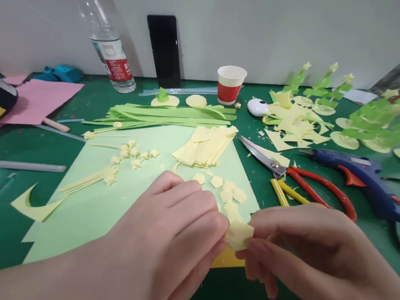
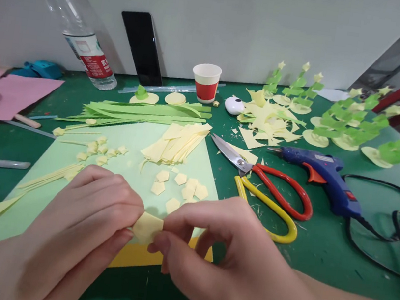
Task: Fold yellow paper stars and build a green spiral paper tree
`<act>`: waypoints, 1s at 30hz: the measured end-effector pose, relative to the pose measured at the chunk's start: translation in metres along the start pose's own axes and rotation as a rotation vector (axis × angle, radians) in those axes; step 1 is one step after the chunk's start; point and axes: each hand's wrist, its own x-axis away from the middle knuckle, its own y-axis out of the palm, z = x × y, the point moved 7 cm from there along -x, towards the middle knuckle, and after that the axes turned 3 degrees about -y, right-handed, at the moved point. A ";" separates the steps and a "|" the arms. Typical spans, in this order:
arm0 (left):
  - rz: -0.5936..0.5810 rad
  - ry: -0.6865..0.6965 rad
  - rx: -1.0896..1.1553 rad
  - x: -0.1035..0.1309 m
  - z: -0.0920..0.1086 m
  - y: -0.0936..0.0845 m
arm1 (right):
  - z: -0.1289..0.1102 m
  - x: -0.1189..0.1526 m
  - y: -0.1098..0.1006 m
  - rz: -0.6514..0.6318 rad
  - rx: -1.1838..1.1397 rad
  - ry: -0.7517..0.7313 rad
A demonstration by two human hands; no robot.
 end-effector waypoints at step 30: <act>0.030 -0.159 -0.026 0.004 0.002 0.014 | -0.032 0.028 0.004 0.293 0.858 -0.657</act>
